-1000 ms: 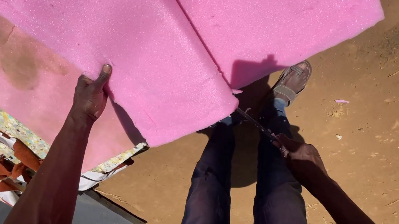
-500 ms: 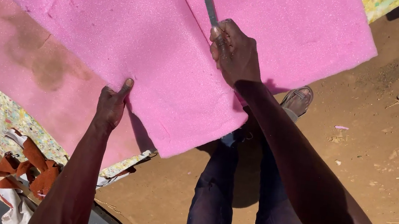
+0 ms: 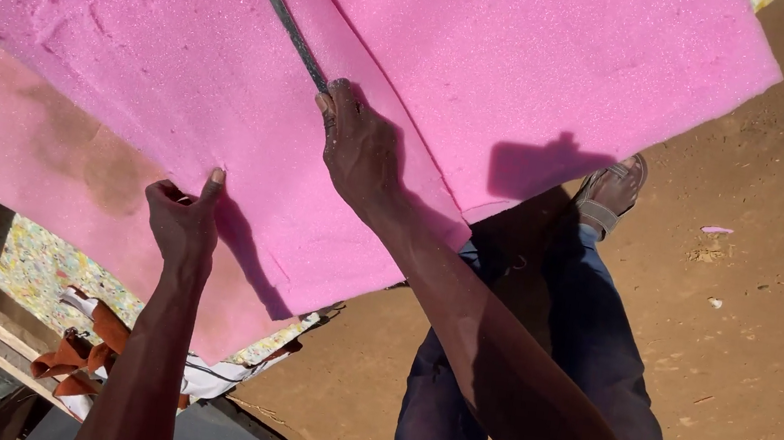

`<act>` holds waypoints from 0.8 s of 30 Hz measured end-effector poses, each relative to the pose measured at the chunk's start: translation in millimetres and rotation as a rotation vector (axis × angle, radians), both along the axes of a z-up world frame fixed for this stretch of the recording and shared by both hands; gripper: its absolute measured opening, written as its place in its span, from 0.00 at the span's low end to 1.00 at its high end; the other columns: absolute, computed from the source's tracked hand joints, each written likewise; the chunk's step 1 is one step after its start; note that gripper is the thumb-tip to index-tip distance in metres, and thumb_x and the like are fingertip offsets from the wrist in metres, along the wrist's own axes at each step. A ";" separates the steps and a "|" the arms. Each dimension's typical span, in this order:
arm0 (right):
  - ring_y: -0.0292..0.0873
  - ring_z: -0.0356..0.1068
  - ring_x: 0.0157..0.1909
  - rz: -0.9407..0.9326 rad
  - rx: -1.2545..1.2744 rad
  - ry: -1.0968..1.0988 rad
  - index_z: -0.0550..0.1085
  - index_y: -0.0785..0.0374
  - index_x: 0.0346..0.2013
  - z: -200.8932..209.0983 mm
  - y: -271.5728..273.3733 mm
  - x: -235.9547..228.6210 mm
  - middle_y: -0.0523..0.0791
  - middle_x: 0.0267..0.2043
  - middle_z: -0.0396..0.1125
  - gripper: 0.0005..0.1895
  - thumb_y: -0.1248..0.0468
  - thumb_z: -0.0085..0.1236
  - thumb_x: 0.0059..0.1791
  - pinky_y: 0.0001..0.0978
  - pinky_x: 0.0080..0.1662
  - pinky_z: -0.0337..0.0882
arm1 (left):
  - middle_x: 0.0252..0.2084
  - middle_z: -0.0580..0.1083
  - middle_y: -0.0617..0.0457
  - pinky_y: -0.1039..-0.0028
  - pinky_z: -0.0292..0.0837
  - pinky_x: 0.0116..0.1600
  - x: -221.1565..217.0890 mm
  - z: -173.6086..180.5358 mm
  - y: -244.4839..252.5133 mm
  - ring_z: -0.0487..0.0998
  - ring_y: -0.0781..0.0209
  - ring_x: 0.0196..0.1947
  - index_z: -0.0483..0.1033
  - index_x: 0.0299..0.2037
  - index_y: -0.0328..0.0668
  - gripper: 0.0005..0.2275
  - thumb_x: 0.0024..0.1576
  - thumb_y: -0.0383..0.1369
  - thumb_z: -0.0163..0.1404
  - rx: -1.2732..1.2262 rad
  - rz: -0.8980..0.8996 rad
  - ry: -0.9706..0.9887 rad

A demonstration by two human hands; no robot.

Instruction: Cutting a large sheet of pink upholstery foam into smaller pieces using a long manual blade

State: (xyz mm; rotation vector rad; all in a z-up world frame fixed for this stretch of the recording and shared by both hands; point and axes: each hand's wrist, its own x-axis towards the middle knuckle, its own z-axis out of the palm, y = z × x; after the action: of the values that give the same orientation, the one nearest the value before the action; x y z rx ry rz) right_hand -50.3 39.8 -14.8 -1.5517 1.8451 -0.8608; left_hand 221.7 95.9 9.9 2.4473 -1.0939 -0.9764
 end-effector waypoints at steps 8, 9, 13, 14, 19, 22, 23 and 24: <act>0.47 0.75 0.24 -0.074 0.063 -0.058 0.70 0.60 0.40 -23.4 -2.1 11.0 0.44 0.22 0.66 0.10 0.59 0.46 0.59 0.33 0.29 0.75 | 0.70 0.50 0.20 0.34 0.51 0.75 -22.0 60.5 -86.5 0.56 0.18 0.71 0.41 0.72 0.27 0.56 0.54 0.47 0.80 -0.282 -0.465 -0.378; 0.38 0.65 0.23 -0.069 0.124 -0.033 0.66 0.56 0.43 -30.7 1.2 13.5 0.40 0.28 0.59 0.05 0.59 0.48 0.59 0.29 0.25 0.64 | 0.62 0.59 0.33 0.50 0.63 0.65 -44.5 81.7 -99.2 0.63 0.36 0.62 0.50 0.63 0.33 0.43 0.52 0.41 0.74 -0.232 -0.390 -0.221; 0.46 0.78 0.29 -0.030 0.130 0.001 0.70 0.58 0.43 -11.8 -4.3 0.4 0.42 0.24 0.69 0.09 0.57 0.46 0.59 0.32 0.32 0.76 | 0.59 0.67 0.38 0.54 0.70 0.61 -34.5 97.6 -98.9 0.72 0.46 0.55 0.58 0.67 0.37 0.36 0.53 0.32 0.69 0.033 -0.183 0.060; 0.46 0.78 0.29 -0.026 0.129 -0.002 0.70 0.58 0.43 -27.6 1.6 8.3 0.42 0.24 0.69 0.09 0.57 0.46 0.59 0.32 0.32 0.76 | 0.59 0.67 0.38 0.54 0.70 0.61 -41.4 105.9 -101.0 0.72 0.46 0.55 0.58 0.67 0.37 0.36 0.53 0.32 0.69 0.033 -0.178 0.056; 0.38 0.77 0.27 0.060 0.062 0.178 0.70 0.55 0.42 -39.4 8.8 22.4 0.37 0.24 0.67 0.07 0.56 0.49 0.59 0.25 0.31 0.75 | 0.30 0.74 0.56 0.74 0.76 0.35 42.3 40.7 -72.8 0.75 0.66 0.29 0.79 0.47 0.47 0.18 0.57 0.47 0.68 0.047 0.027 0.028; 0.34 0.76 0.26 0.141 0.056 0.345 0.70 0.53 0.43 -19.0 8.0 11.5 0.34 0.25 0.66 0.08 0.54 0.49 0.59 0.22 0.31 0.74 | 0.32 0.76 0.51 0.62 0.73 0.43 47.6 7.1 -52.6 0.76 0.60 0.33 0.80 0.42 0.42 0.19 0.55 0.48 0.69 0.064 0.156 0.015; 0.34 0.76 0.26 0.143 0.051 0.348 0.70 0.53 0.43 -21.5 8.4 13.0 0.34 0.25 0.66 0.08 0.54 0.49 0.59 0.22 0.31 0.74 | 0.32 0.76 0.51 0.62 0.73 0.43 42.6 2.1 -49.1 0.76 0.60 0.33 0.80 0.42 0.42 0.19 0.55 0.48 0.69 0.060 0.159 0.018; 0.37 0.77 0.27 0.159 0.035 0.317 0.71 0.55 0.43 -24.1 11.9 13.2 0.38 0.24 0.68 0.09 0.54 0.50 0.59 0.25 0.31 0.74 | 0.36 0.76 0.46 0.58 0.70 0.48 36.4 -3.5 -42.4 0.77 0.55 0.39 0.80 0.44 0.40 0.22 0.54 0.51 0.68 0.121 0.200 -0.014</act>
State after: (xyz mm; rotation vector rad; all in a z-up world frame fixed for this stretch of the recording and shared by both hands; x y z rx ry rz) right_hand -37.0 51.6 -38.9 -1.8698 1.9040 -0.5302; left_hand 258.1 53.5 6.4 2.6028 -0.7952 -0.9891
